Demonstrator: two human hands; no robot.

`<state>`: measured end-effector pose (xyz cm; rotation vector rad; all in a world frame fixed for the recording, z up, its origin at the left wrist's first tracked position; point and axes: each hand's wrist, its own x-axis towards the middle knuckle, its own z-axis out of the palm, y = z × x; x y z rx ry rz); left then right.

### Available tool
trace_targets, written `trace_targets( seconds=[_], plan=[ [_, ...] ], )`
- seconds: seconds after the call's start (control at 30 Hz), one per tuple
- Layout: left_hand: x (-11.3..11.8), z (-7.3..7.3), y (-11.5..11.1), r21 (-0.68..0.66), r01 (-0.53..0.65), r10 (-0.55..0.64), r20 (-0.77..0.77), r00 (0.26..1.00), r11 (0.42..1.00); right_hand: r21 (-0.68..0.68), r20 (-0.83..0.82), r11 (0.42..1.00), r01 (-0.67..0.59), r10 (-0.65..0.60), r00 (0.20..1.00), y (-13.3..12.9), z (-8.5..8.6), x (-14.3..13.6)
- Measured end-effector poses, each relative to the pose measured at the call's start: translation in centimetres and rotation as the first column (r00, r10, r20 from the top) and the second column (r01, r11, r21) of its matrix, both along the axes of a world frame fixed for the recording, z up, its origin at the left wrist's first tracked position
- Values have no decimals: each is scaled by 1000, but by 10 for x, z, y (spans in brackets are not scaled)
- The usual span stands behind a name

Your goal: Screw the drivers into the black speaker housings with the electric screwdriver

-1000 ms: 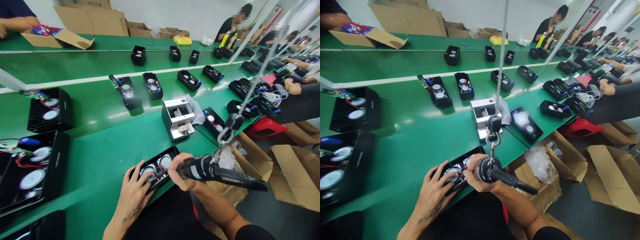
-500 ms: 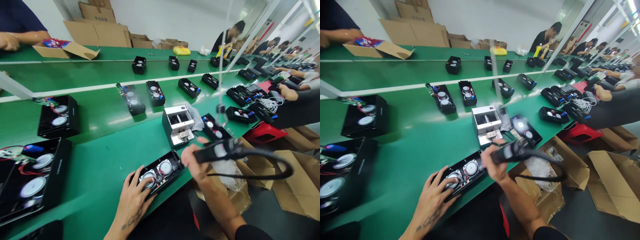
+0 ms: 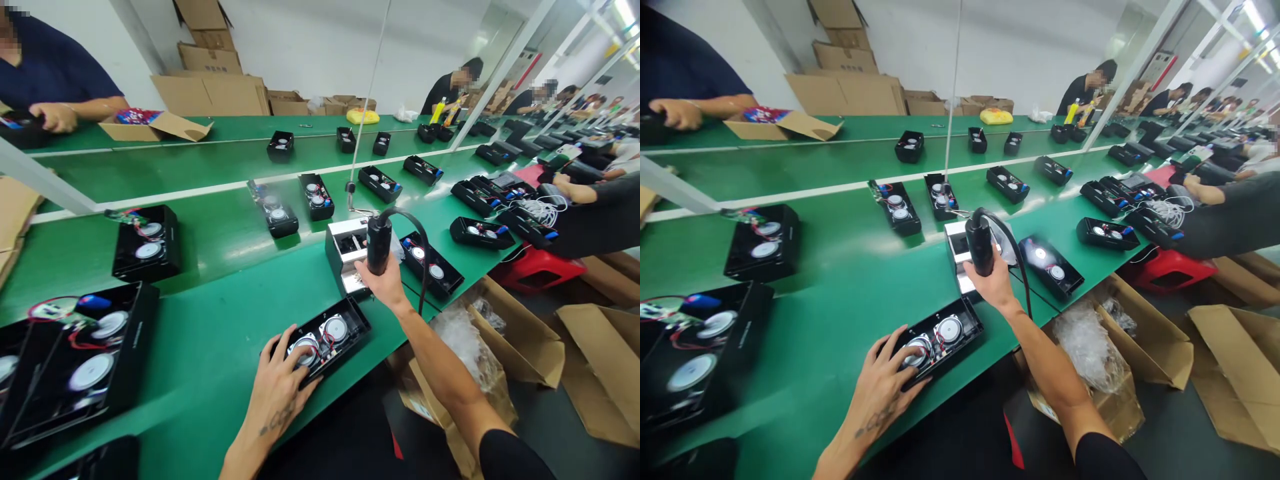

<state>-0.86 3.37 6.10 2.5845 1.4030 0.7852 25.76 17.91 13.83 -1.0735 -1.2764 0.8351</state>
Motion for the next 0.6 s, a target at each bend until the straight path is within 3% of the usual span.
trace_targets(
  seconds=[0.1,0.23,0.4,0.53,0.6],
  plan=[
    [1,0,0,4,-10,10,-6,1000,1000,-7,-134,998,-69,67,989,-33,14,-6],
    [4,2,-1,-13,-15,14,-26,1000,1000,87,-339,985,-151,171,925,-84,22,-32],
    [6,4,-2,-26,-5,4,-42,999,1000,145,-304,926,-348,377,875,-121,8,-76],
    [6,2,-4,-40,-12,10,-39,999,999,172,-254,902,-395,428,867,-126,-9,-96],
    [6,1,-4,-40,-18,17,-42,999,999,95,-260,902,-421,431,864,-126,-17,-99]
  ],
)
